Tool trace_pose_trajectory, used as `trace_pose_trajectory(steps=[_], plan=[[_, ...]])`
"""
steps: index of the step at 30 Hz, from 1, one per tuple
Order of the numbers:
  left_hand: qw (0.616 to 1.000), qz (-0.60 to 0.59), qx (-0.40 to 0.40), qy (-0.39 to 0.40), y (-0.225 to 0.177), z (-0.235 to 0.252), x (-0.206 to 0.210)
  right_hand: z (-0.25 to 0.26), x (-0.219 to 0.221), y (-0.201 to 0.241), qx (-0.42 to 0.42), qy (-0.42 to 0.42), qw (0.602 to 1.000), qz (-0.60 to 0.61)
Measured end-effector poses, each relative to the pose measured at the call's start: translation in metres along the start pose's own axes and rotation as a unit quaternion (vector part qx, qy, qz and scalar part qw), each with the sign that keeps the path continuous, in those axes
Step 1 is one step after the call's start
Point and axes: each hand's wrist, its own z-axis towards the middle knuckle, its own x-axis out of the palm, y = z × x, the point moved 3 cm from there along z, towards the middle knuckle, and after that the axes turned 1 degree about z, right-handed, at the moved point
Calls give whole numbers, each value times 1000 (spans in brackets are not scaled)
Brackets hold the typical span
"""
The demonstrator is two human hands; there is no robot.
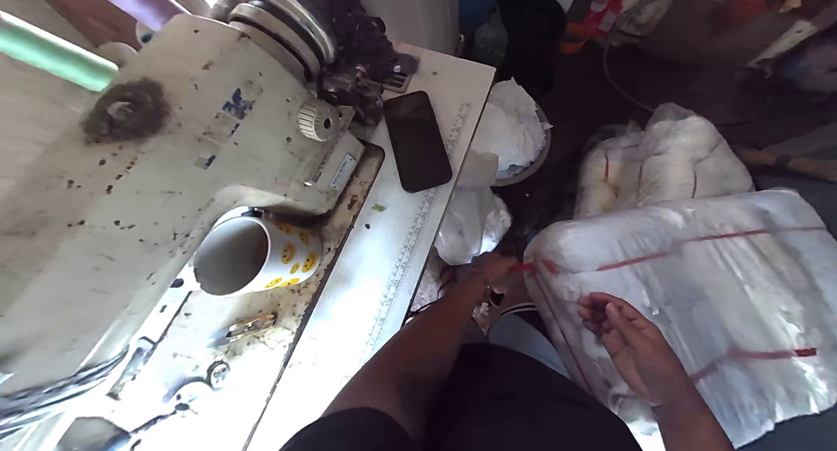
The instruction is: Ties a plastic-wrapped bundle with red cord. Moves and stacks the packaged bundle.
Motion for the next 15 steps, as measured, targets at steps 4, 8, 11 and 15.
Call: trace_pose_trajectory(steps=[4,8,11,15], plan=[[975,-218,27,-44,-4,-15,9,1,-2,0,24,-4,999,31],[748,-647,-13,-150,3,-7,-5,2,-2,0,26,-3,999,46],[761,-614,-69,-196,14,10,-8,2,-4,0,25,-2,997,71],[943,-297,-90,-121,13,24,7,4,-2,-1,28,1,997,78]])
